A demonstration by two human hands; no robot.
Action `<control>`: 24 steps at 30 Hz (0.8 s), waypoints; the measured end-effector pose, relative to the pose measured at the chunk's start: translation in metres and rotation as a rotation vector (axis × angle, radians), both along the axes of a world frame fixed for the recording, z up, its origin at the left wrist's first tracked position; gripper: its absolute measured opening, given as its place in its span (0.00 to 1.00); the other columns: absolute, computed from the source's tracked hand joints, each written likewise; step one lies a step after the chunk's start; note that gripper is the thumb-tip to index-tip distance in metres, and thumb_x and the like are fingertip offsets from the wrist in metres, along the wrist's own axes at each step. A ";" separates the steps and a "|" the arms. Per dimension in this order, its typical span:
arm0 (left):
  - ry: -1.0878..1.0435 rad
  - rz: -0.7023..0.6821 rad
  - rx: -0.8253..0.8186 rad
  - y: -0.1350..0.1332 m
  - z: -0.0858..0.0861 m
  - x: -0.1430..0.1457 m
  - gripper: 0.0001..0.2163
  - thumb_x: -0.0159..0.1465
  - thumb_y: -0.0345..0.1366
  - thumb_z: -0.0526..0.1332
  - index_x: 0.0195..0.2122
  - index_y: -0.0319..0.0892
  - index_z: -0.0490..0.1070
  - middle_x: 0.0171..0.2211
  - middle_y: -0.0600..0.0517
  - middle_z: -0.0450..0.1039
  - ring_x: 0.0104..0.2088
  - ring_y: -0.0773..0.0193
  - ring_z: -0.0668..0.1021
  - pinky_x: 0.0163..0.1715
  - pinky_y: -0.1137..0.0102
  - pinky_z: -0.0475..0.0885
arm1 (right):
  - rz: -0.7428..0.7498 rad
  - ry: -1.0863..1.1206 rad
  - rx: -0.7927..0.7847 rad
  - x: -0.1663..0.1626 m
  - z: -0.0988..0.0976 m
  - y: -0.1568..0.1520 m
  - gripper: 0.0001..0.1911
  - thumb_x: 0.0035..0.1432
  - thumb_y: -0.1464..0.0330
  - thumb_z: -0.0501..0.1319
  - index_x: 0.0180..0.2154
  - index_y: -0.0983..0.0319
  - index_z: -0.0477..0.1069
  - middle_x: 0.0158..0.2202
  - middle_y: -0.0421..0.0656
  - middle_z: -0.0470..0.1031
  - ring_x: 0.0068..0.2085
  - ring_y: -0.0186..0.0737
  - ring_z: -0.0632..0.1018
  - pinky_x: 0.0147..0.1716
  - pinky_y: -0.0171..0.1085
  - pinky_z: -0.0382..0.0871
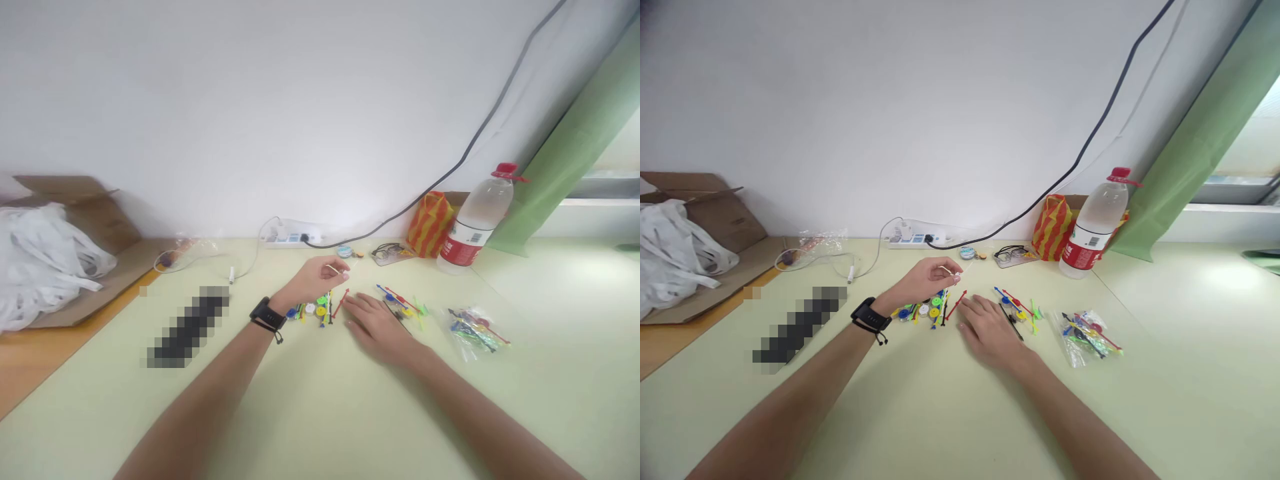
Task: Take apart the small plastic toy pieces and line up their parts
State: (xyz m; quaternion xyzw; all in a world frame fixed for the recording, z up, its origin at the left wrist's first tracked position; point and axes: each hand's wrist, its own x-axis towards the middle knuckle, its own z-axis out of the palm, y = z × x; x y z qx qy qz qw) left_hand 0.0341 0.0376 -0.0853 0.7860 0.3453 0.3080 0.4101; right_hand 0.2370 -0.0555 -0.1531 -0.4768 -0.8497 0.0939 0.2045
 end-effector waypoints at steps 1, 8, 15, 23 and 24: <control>-0.012 0.007 -0.002 0.001 -0.001 -0.001 0.15 0.65 0.47 0.66 0.46 0.40 0.76 0.43 0.46 0.81 0.42 0.59 0.82 0.45 0.66 0.77 | 0.024 -0.008 -0.003 -0.002 -0.003 0.001 0.24 0.72 0.65 0.51 0.66 0.57 0.64 0.68 0.47 0.67 0.70 0.56 0.63 0.66 0.59 0.57; 0.021 -0.002 -0.048 -0.002 -0.002 0.003 0.17 0.65 0.49 0.66 0.45 0.40 0.78 0.39 0.46 0.81 0.40 0.58 0.83 0.41 0.66 0.78 | -0.144 0.348 0.159 0.006 -0.012 0.014 0.18 0.67 0.66 0.56 0.57 0.58 0.67 0.53 0.50 0.77 0.53 0.51 0.78 0.52 0.51 0.74; 0.001 -0.181 -0.193 -0.016 -0.006 0.016 0.16 0.65 0.49 0.66 0.43 0.40 0.77 0.40 0.45 0.81 0.38 0.60 0.82 0.39 0.67 0.77 | -0.098 0.543 0.248 0.009 -0.009 0.011 0.10 0.70 0.68 0.54 0.50 0.55 0.69 0.49 0.48 0.78 0.46 0.46 0.80 0.45 0.44 0.76; 0.004 -0.180 -0.229 -0.021 -0.010 0.023 0.12 0.63 0.43 0.67 0.41 0.40 0.76 0.40 0.46 0.80 0.40 0.61 0.82 0.37 0.69 0.75 | -0.156 0.636 0.094 0.003 -0.004 0.005 0.02 0.65 0.69 0.54 0.39 0.57 0.65 0.34 0.41 0.76 0.33 0.40 0.76 0.36 0.38 0.69; 0.022 -0.173 -0.226 -0.022 -0.010 0.024 0.11 0.63 0.43 0.67 0.41 0.40 0.76 0.39 0.47 0.80 0.38 0.61 0.81 0.33 0.71 0.74 | -0.168 0.652 0.059 0.002 -0.003 0.005 0.01 0.64 0.69 0.55 0.38 0.57 0.64 0.33 0.40 0.74 0.32 0.40 0.74 0.34 0.37 0.67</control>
